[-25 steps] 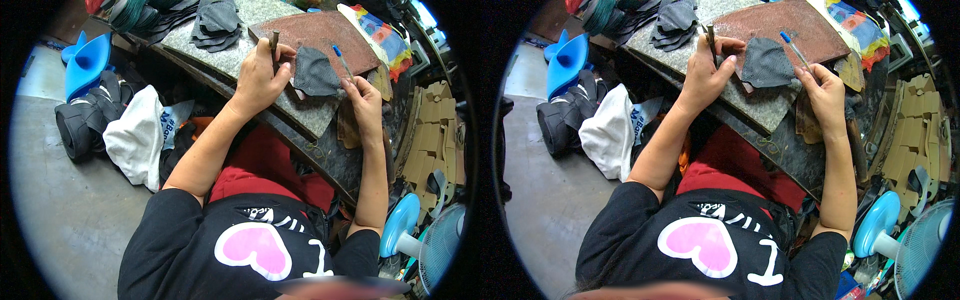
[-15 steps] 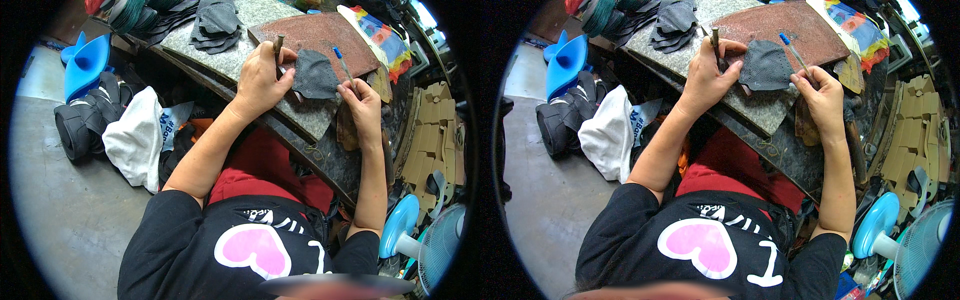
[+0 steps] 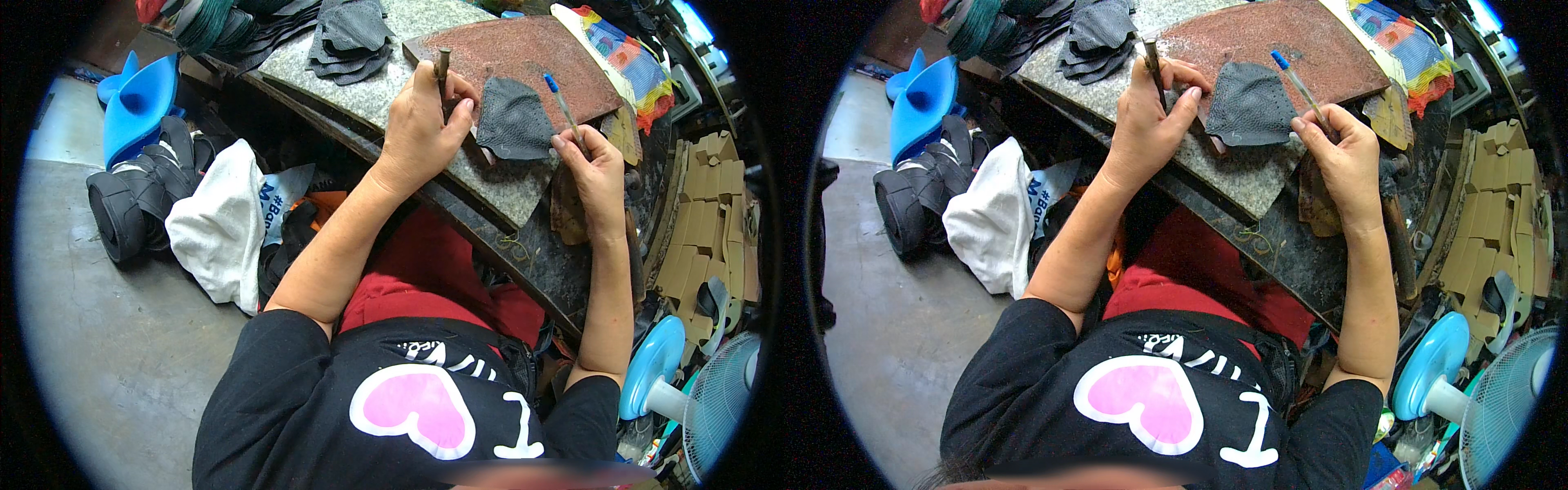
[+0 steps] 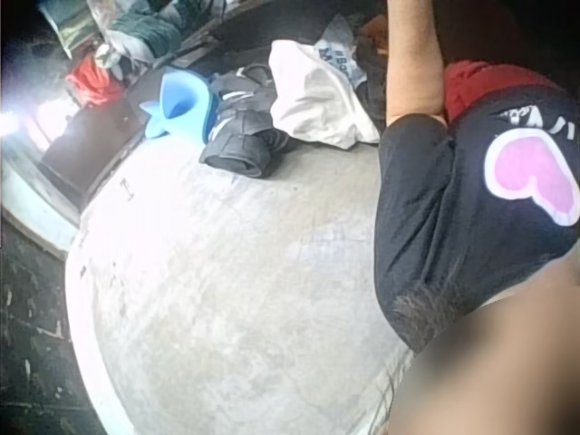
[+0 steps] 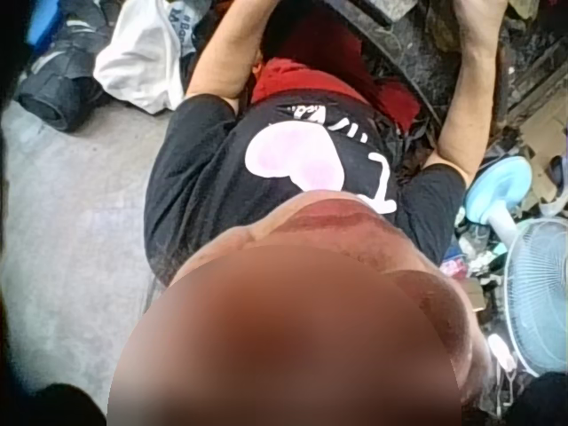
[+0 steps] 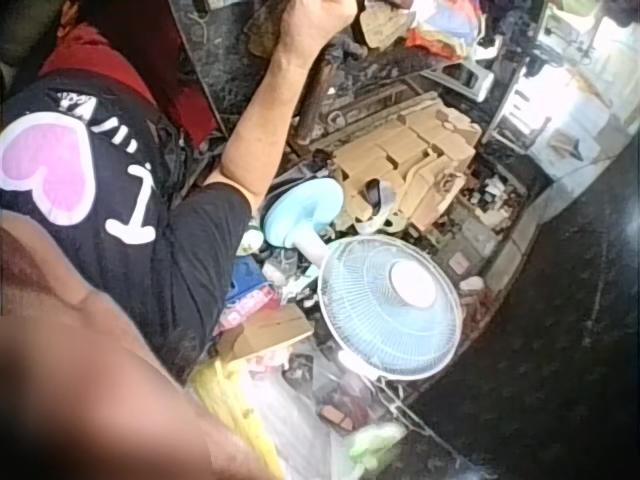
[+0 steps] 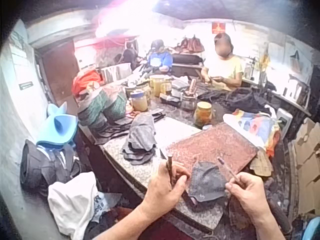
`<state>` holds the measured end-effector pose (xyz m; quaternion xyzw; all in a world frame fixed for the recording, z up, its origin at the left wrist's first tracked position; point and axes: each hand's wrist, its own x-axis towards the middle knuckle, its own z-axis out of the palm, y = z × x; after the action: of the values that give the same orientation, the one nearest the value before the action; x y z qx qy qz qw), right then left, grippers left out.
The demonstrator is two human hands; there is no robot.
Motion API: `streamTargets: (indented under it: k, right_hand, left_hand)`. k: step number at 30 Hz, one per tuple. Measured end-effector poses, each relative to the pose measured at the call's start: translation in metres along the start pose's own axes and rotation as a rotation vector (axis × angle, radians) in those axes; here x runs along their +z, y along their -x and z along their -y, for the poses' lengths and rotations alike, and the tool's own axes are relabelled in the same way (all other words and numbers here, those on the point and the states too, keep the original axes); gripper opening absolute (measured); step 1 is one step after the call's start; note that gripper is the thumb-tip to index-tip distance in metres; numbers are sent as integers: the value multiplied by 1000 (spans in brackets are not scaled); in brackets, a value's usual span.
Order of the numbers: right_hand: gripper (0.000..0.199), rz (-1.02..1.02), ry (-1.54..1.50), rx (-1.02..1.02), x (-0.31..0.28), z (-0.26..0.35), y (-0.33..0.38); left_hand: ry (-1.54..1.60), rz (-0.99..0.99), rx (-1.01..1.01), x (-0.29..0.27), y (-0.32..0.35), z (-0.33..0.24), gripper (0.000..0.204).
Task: The person marks a piece of black leather with a pen, then uses a chisel-like tool to cut along the marked line. They repeat this process on another piece of leather, cutting and inspecting the edges.
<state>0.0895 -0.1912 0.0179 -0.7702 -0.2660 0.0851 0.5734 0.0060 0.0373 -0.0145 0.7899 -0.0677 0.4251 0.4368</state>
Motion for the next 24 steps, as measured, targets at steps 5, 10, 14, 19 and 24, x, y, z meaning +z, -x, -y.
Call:
streamTargets:
  k: [5, 10, 14, 19, 24]
  right_hand:
    - [9, -6, -131, 37, -2, 2, -1]
    - [22, -16, -408, 152, -4, 8, -3]
    - [29, -18, -396, 149, 5, 5, -2]
    - [27, -75, -329, 31, -2, 4, -5]
    - [26, -115, -305, 22, -15, 8, -5]
  left_hand:
    - [34, -11, -29, -2, 1, -3, 22]
    - [8, 76, -67, -9, -4, -6, 21]
    - [-369, 139, 88, -5, -15, -11, 22]
    - [-725, 76, 127, 11, -34, -9, 22]
    - [-805, 43, 145, 16, -40, -17, 27]
